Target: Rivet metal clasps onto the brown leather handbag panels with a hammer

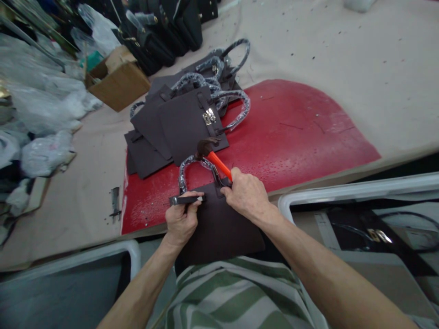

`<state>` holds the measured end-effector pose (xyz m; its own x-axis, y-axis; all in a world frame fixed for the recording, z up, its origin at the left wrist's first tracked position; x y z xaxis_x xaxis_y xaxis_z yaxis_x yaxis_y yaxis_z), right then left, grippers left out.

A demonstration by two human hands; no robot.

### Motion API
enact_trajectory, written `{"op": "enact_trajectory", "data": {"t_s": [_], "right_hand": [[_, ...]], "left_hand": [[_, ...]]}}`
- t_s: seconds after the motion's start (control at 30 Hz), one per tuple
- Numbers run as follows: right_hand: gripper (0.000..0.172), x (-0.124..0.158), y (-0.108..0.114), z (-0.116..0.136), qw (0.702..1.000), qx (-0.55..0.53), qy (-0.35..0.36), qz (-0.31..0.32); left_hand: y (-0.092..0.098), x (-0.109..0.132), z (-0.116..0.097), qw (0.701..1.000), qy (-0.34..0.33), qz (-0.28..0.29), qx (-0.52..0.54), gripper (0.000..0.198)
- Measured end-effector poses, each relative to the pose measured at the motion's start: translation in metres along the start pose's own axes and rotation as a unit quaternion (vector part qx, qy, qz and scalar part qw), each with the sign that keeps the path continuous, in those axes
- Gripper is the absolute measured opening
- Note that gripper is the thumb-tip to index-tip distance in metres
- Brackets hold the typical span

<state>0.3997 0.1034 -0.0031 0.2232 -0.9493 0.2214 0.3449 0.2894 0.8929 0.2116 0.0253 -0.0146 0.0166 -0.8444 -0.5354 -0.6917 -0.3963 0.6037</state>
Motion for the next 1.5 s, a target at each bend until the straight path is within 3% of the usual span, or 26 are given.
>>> {"op": "enact_trajectory", "data": {"t_s": [0.53,0.8,1.27,1.5], "right_hand": [[0.030,0.002,0.002,0.002,1.000,0.000,0.000,-0.001],[0.029,0.002,0.000,0.002,1.000,-0.002,0.004,-0.006],[0.030,0.002,0.000,0.002,1.000,-0.002,-0.006,-0.006],[0.024,-0.003,0.001,-0.006,0.993,-0.109,0.022,-0.028]], "left_hand": [[0.002,0.011,0.006,0.999,0.042,-0.020,0.022,0.011],[-0.001,0.010,0.005,0.998,0.023,-0.030,0.040,0.011],[-0.005,-0.001,0.002,0.999,0.029,0.009,0.025,0.011],[-0.009,-0.002,0.004,0.999,0.015,0.015,0.040,0.011]]}}
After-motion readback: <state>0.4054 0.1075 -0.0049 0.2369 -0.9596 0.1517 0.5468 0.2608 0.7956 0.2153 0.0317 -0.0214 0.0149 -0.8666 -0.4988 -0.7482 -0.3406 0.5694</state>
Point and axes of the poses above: each hand's wrist, its own x-axis away from the middle knuckle, its own y-axis out of the back of the hand, z = x × y, the point moved 3 cm from there along -x, towards the middle knuckle, and after that the axes turned 1 degree about y, right-handed, at the moved point
